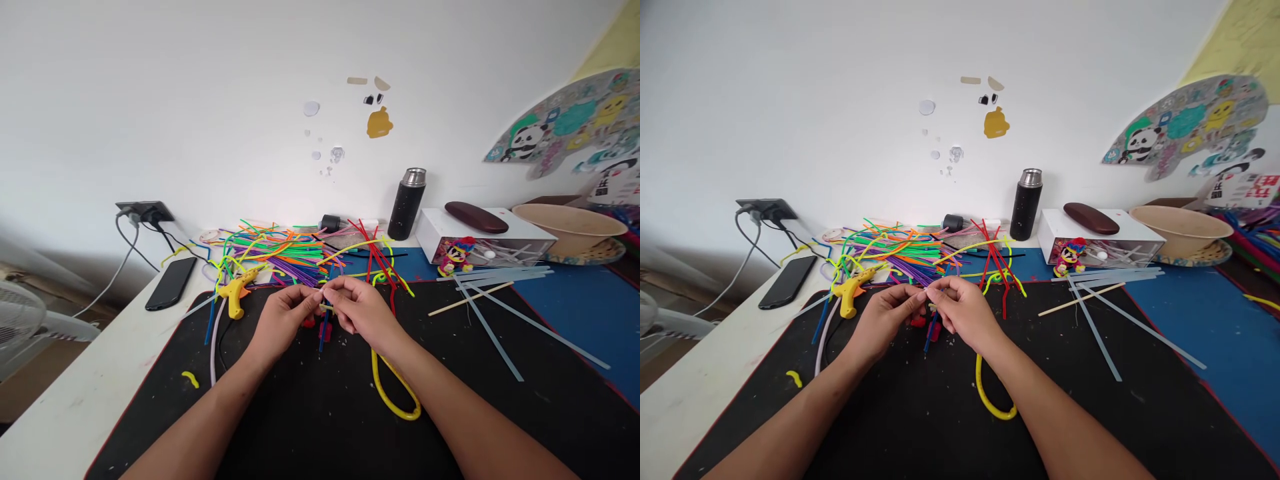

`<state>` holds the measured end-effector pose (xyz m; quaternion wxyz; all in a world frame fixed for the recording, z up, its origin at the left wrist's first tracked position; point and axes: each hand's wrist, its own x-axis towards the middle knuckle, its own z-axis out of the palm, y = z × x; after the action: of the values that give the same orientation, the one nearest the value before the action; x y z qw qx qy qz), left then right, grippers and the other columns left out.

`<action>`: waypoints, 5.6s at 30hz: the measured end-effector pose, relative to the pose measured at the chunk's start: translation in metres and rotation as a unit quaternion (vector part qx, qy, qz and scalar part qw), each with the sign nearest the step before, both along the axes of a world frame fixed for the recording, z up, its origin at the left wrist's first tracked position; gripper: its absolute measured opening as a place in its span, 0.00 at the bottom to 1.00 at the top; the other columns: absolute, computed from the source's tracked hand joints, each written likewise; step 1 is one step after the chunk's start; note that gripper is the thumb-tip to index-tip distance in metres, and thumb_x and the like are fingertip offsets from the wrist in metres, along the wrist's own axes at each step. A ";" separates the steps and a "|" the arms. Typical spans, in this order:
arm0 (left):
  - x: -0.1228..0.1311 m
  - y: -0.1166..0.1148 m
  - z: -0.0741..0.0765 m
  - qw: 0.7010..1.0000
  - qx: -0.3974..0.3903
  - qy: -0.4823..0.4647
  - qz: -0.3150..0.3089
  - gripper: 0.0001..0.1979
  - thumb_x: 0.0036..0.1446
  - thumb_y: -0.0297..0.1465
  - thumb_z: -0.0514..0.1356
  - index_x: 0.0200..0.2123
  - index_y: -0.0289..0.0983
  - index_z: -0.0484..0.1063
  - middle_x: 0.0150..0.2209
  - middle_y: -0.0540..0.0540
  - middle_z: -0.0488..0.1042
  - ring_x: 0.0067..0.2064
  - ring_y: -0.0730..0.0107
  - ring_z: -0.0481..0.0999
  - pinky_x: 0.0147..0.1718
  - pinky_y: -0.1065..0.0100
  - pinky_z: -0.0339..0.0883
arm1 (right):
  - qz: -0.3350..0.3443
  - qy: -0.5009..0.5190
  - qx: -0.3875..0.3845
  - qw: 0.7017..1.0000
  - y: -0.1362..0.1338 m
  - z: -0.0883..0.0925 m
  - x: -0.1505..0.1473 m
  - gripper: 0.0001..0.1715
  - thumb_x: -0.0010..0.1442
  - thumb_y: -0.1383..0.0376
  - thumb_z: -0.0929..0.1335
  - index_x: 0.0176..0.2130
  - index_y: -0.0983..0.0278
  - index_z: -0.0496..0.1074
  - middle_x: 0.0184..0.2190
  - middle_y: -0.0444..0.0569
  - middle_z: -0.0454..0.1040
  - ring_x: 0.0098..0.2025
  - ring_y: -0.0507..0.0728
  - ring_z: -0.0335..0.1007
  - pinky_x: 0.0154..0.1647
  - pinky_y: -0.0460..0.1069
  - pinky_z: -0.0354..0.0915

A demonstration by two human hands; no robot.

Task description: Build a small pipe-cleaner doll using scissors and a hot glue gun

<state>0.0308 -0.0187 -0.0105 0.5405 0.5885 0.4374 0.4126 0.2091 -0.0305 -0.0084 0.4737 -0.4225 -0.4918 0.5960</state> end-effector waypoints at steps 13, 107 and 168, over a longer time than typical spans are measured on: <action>-0.003 -0.006 -0.003 0.989 0.136 0.050 -0.010 0.12 0.61 0.33 0.67 0.48 0.40 0.79 0.39 0.47 0.81 0.38 0.66 0.79 0.37 0.66 0.74 | 0.014 0.027 -0.036 0.999 0.000 -0.002 -0.001 0.26 0.54 0.45 0.77 0.36 0.63 0.72 0.14 0.31 0.61 0.13 0.45 0.51 0.14 0.43 0.48; -0.056 -0.002 0.086 0.939 0.270 0.213 0.012 0.11 0.61 0.43 0.68 0.38 0.42 0.83 0.35 0.46 0.83 0.35 0.63 0.79 0.32 0.69 0.72 | -0.070 0.049 -0.011 0.996 0.004 0.005 0.011 0.21 0.55 0.49 0.78 0.34 0.62 0.72 0.14 0.32 0.57 0.14 0.46 0.50 0.15 0.43 0.49; -0.146 0.010 0.022 0.651 0.002 0.758 0.038 0.20 0.65 0.45 0.54 0.39 0.41 0.81 0.42 0.38 0.84 0.45 0.48 0.83 0.31 0.63 0.65 | 0.003 -0.572 0.141 0.808 0.005 0.012 0.027 0.09 0.71 0.60 0.67 0.39 0.58 0.76 0.24 0.42 0.76 0.26 0.56 0.68 0.28 0.49 0.48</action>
<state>-0.1154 -0.0084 0.0119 0.0031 0.6805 0.7160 -0.1559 0.2359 -0.0259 0.0035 0.1592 -0.6144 -0.7535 0.1715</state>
